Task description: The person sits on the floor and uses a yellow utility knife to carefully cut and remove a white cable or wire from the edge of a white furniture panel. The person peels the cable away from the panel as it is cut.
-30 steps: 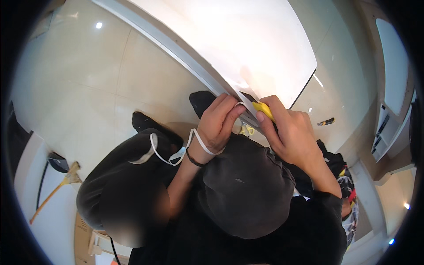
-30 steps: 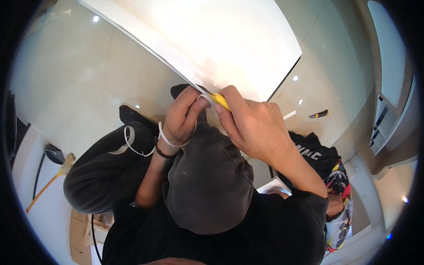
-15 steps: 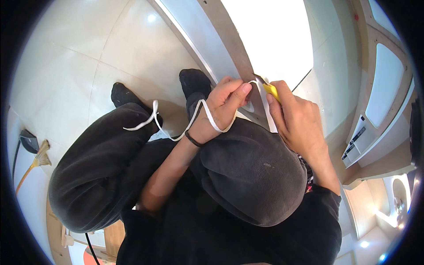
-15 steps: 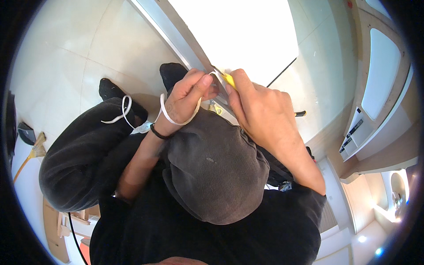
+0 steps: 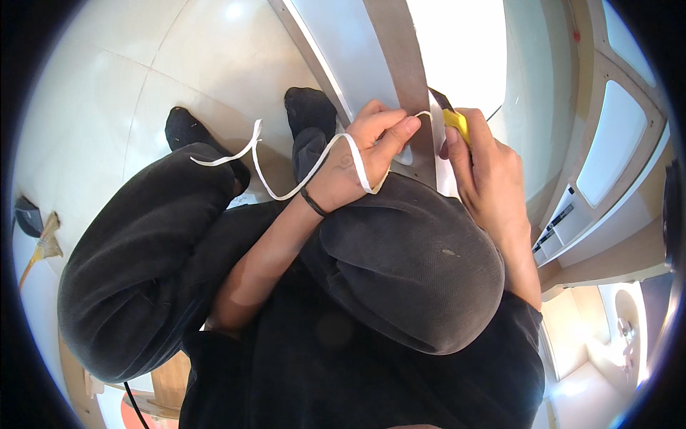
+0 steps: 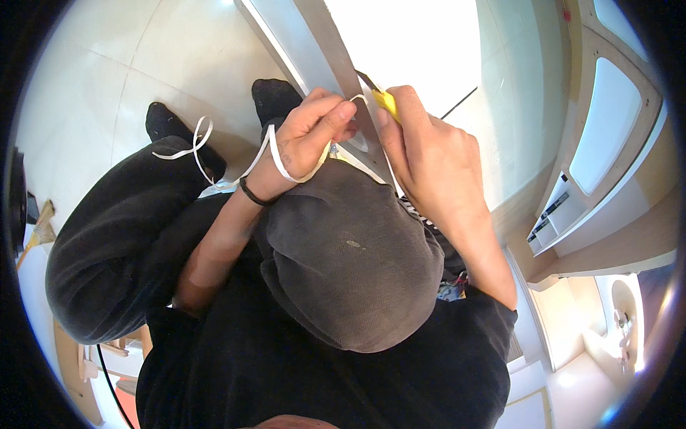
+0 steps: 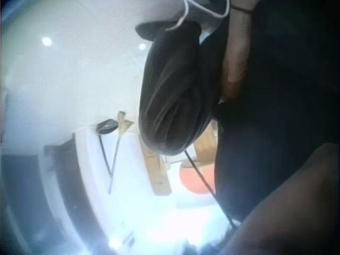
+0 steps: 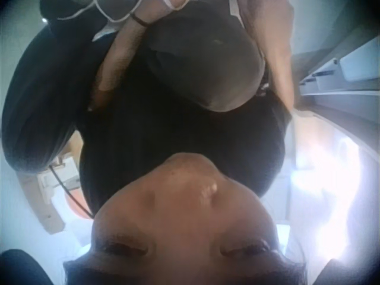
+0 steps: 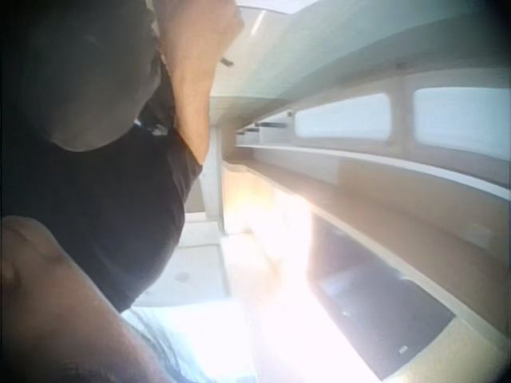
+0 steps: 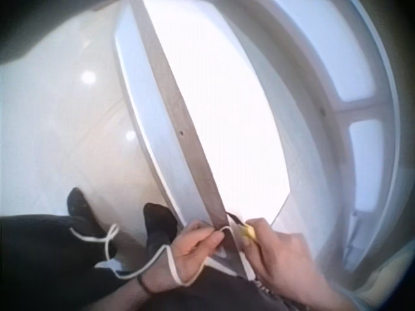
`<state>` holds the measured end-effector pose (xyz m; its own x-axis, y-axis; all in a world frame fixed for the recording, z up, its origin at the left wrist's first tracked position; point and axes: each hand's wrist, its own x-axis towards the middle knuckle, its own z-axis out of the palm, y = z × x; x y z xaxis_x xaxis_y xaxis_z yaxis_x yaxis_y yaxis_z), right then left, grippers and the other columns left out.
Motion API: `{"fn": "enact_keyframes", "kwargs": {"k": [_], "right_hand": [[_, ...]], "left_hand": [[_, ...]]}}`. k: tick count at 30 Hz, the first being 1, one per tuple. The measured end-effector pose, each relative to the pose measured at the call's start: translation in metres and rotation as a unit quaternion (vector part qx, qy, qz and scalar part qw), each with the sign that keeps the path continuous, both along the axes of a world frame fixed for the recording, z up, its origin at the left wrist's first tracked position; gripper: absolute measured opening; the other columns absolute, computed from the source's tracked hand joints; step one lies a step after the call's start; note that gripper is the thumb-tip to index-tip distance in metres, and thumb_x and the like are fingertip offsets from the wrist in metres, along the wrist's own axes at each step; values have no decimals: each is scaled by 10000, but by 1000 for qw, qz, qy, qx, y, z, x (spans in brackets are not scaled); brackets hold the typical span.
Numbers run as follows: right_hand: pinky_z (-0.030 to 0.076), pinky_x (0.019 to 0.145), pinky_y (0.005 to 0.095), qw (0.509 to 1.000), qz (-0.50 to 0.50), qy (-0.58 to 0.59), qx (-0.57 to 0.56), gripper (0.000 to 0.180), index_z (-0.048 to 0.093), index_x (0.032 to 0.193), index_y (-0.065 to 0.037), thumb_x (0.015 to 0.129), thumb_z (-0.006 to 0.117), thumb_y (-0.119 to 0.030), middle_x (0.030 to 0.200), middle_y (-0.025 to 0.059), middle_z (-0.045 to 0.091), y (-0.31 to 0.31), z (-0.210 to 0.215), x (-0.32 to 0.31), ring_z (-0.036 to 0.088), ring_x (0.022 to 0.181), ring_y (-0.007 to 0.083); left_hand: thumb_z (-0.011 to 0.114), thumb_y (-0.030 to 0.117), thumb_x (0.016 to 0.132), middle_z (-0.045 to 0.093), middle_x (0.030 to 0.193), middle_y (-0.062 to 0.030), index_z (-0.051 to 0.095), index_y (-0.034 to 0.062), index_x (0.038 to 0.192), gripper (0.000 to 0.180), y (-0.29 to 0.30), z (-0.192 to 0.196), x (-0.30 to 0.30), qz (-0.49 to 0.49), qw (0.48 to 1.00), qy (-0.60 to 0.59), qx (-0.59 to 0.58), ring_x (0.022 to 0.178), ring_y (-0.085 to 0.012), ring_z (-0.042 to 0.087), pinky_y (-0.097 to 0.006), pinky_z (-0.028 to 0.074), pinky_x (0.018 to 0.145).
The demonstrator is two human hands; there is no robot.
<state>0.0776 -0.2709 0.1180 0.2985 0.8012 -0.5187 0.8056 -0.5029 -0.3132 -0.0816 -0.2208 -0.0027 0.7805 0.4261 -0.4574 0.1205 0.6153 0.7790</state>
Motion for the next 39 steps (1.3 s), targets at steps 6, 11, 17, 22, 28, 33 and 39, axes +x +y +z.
{"fn": "enact_keyframes", "kwargs": {"k": [6, 11, 17, 22, 28, 33, 39], "right_hand": [[511, 531, 463, 999, 27, 1, -31, 186, 526, 1102, -66, 1042, 560, -239, 632, 147, 645, 5, 1, 3, 673, 583, 366], [513, 522, 465, 998, 26, -17, -50, 188, 520, 1099, -65, 1040, 562, -239, 615, 150, 639, 8, 2, 0, 669, 568, 372], [529, 535, 481, 995, 13, -14, -101, 193, 511, 1083, -53, 1040, 556, -236, 596, 169, 629, 15, 6, -3, 674, 572, 389], [536, 547, 488, 993, 22, -6, -119, 196, 506, 1062, -36, 1043, 550, -227, 601, 178, 629, 23, 11, -1, 673, 583, 403], [533, 552, 490, 991, 44, 1, -128, 211, 512, 1036, -17, 1044, 549, -225, 618, 193, 636, 32, 12, 1, 673, 600, 413], [524, 562, 504, 989, 46, 2, -143, 223, 513, 1019, -13, 1047, 542, -232, 628, 203, 638, 38, 13, 2, 667, 607, 425], [520, 573, 518, 986, 55, -17, -158, 221, 508, 1019, -20, 1046, 541, -237, 626, 198, 636, 38, 20, 1, 666, 620, 431]], "left_hand": [[561, 358, 1066, 506, 891, -70, 668, -17, 1007, 394, -1, -2, 0, 5, 1000, 2, -21, 784, -177, 510, -307, 438, 738], [570, 363, 1062, 516, 921, -83, 673, -22, 1054, 398, 1, 1, -1, -4, 1000, 8, -23, 800, -186, 517, -313, 444, 752], [576, 375, 1058, 541, 953, -101, 679, -26, 1128, 420, 4, 0, -4, -21, 1000, 6, -4, 823, -202, 534, -323, 454, 771], [577, 395, 1055, 564, 974, -110, 680, -24, 1143, 441, 2, -3, -4, -21, 1000, 8, -5, 845, -217, 573, -329, 471, 788], [574, 421, 1052, 580, 992, -115, 684, -15, 1163, 463, 1, -5, -4, -19, 1000, 9, -3, 856, -227, 595, -335, 485, 794], [573, 431, 1050, 591, 999, -124, 686, -13, 1164, 473, 3, -4, -4, -45, 999, 27, 14, 861, -243, 602, -343, 490, 795], [575, 433, 1048, 591, 962, -123, 696, -11, 1150, 471, 2, -4, 0, -15, 1000, 25, 0, 841, -250, 600, -345, 493, 784]]}}
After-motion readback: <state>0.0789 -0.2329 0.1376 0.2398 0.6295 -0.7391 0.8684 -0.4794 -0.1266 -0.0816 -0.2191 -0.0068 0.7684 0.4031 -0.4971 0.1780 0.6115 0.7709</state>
